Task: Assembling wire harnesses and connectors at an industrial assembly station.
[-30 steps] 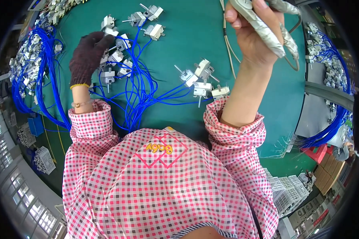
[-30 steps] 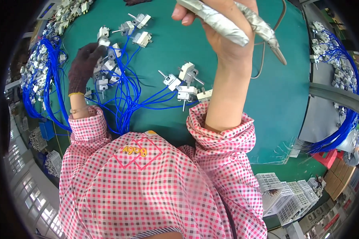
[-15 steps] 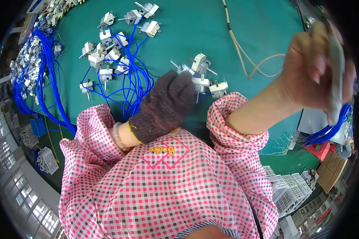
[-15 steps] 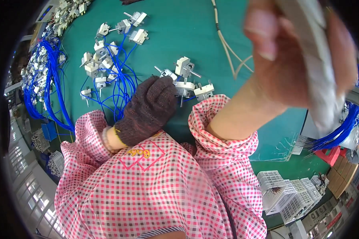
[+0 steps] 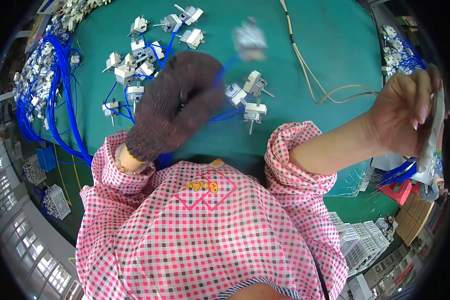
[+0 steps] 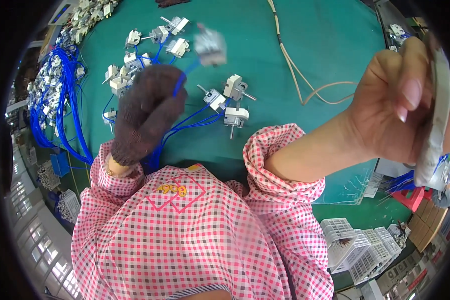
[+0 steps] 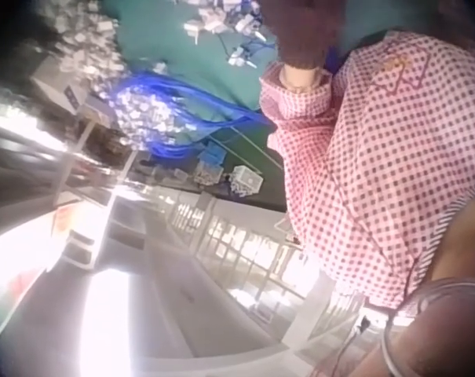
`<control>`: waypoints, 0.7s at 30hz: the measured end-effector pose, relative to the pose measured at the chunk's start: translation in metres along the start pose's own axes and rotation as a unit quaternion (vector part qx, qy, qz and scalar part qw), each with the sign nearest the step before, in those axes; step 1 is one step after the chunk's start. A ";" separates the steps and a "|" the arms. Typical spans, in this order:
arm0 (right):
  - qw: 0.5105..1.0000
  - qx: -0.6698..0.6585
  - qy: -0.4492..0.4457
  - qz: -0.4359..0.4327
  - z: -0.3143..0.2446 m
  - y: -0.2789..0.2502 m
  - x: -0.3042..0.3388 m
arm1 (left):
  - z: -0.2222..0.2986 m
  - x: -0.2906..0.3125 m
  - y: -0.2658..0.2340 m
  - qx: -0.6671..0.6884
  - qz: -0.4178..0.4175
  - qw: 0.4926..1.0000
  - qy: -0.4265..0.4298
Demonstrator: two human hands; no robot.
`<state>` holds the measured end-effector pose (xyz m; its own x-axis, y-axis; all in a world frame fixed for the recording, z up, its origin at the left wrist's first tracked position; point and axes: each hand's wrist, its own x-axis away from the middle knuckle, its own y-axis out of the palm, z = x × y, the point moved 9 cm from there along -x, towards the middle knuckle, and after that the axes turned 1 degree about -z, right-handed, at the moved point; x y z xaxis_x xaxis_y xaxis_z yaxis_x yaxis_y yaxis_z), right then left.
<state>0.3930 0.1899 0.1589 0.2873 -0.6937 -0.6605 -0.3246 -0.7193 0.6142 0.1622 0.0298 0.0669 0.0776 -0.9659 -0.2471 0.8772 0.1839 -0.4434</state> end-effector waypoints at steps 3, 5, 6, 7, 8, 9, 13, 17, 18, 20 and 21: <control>1.000 0.012 0.005 -0.016 0.007 0.009 0.000 | -0.039 -0.008 -0.007 -0.064 0.039 0.982 -0.171; 1.000 0.012 0.011 -0.026 0.010 0.011 -0.002 | -0.069 -0.022 -0.006 -0.133 -0.037 0.969 -0.206; 0.999 0.015 0.013 -0.029 0.011 0.010 -0.002 | -0.085 -0.022 0.003 -0.198 -0.119 0.943 -0.239; 0.999 0.018 0.016 -0.031 0.012 0.009 -0.002 | -0.087 -0.023 0.005 -0.198 -0.120 0.943 -0.238; 0.999 0.021 0.019 -0.033 0.013 0.008 -0.001 | -0.077 -0.028 0.008 -0.272 -0.113 0.939 -0.176; 0.999 0.025 0.023 -0.034 0.015 0.006 0.000 | -0.066 -0.031 0.015 -0.341 -0.105 0.927 -0.113; 0.998 0.036 0.037 -0.040 0.020 0.004 0.001 | -0.054 -0.049 0.038 -0.417 -0.139 0.890 -0.121; 0.997 -0.044 0.009 0.069 0.029 0.001 0.003 | -0.071 -0.073 0.044 -0.462 -0.099 0.878 -0.079; 0.998 -0.044 0.033 0.043 0.034 0.003 0.000 | -0.069 -0.075 0.047 -0.489 -0.095 0.865 -0.064; 0.996 -0.045 0.082 -0.011 0.046 0.006 -0.005 | -0.075 -0.081 0.045 -0.500 -0.095 0.857 -0.085; 0.996 -0.044 0.081 -0.010 0.050 0.002 -0.006 | -0.078 -0.083 0.044 -0.509 -0.099 0.849 -0.103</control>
<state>0.3460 0.1948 0.1426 0.4369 -0.6704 -0.5997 -0.2387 -0.7292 0.6413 0.1570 0.1328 0.0005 0.1489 -0.9885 0.0280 0.0267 -0.0242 -0.9993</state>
